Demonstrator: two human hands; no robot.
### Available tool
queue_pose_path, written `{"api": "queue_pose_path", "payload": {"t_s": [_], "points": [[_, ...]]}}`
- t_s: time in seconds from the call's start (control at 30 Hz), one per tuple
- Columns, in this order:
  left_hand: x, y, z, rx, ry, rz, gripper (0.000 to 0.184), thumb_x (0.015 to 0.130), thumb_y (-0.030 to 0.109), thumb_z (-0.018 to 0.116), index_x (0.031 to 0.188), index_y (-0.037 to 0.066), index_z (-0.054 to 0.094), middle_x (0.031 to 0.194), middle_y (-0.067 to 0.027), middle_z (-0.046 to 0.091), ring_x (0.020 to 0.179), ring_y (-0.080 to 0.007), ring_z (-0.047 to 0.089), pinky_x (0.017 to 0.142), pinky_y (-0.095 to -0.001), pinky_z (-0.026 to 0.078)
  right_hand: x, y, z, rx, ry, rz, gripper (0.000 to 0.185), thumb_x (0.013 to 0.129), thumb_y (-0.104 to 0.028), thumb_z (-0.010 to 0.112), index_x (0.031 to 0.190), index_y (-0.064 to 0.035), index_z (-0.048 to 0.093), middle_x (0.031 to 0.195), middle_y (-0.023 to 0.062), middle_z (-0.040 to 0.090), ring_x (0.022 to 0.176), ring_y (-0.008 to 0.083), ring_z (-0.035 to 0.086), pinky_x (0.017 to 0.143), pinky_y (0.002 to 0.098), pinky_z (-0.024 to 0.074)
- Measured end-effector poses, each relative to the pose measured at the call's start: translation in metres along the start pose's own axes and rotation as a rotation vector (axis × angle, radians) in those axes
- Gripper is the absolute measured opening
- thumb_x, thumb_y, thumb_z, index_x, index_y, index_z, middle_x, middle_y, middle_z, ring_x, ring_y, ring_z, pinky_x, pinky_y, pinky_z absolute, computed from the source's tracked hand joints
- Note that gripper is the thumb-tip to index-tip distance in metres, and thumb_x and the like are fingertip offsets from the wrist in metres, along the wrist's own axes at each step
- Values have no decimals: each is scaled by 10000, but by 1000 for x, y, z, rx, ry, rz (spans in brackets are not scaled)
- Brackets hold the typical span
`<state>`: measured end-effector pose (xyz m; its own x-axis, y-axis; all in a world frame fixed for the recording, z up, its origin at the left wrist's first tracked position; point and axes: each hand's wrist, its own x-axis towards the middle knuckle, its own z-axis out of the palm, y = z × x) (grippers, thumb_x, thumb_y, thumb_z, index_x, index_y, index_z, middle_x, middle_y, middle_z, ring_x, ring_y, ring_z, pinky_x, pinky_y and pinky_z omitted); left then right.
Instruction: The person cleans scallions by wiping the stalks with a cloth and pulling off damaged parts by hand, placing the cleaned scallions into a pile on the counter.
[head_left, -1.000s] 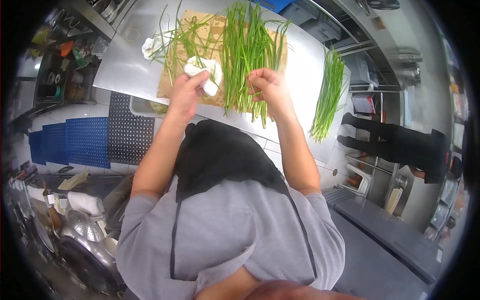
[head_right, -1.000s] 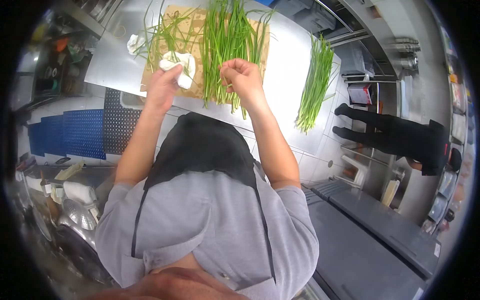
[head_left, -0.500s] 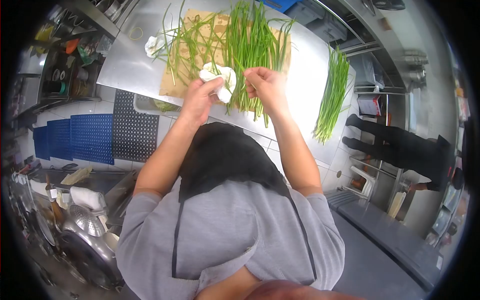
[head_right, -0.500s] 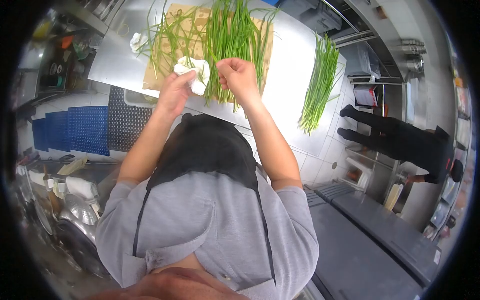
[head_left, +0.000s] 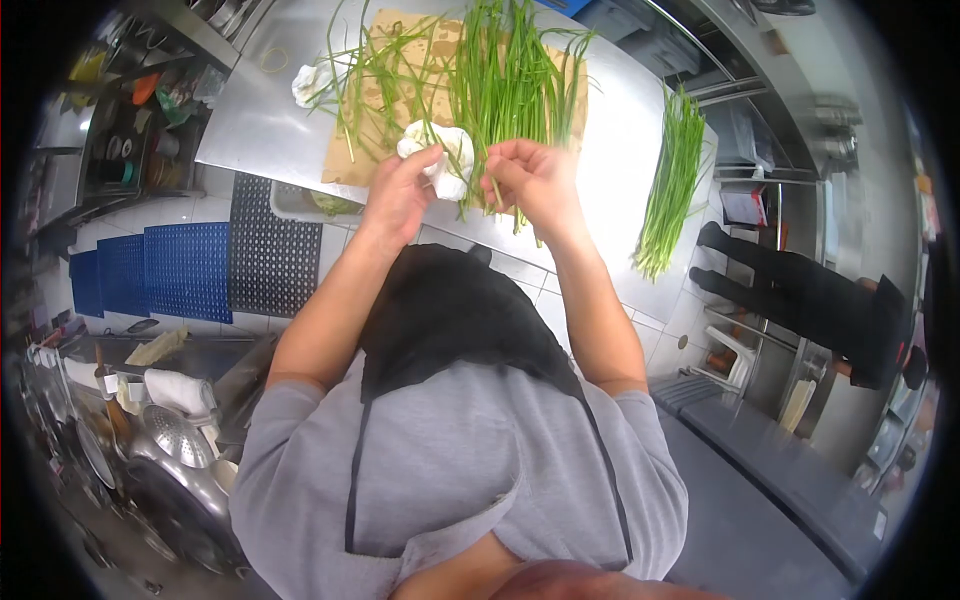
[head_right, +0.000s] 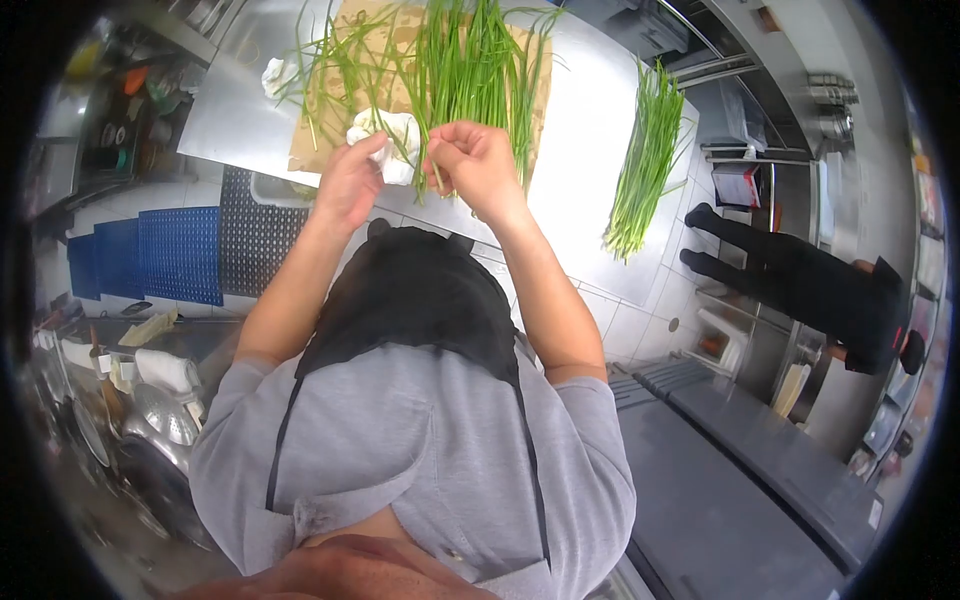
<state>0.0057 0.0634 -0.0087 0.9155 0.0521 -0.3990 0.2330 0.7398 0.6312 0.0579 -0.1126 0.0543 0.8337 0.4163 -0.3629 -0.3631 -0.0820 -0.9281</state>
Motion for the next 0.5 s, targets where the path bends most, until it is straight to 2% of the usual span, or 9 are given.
{"api": "queue_pose_path", "payload": {"t_s": [0.1,0.4,0.5], "points": [[-2,3,3,2,-74,12,278,905,170,617,1121,-4,615,1037,-74,675,941,-164,647,817,-335,515,-4,4,3,-22,10,40,130,917,-73,589,971,42,615,729,71,651,553,108,586,481,229,452],[0,-2,7,9,-51,16,249,903,148,612,1104,0,619,1013,-62,673,911,-156,641,810,-335,514,-5,2,-1,-144,52,31,141,875,-83,637,950,36,635,704,49,643,532,72,540,482,215,434],[1,-3,8,16,-43,14,256,893,145,639,1109,8,616,1014,-51,669,909,-151,638,807,-335,513,-2,6,-4,-161,78,37,101,853,-58,618,905,27,634,693,41,638,525,71,526,482,214,422]]}}
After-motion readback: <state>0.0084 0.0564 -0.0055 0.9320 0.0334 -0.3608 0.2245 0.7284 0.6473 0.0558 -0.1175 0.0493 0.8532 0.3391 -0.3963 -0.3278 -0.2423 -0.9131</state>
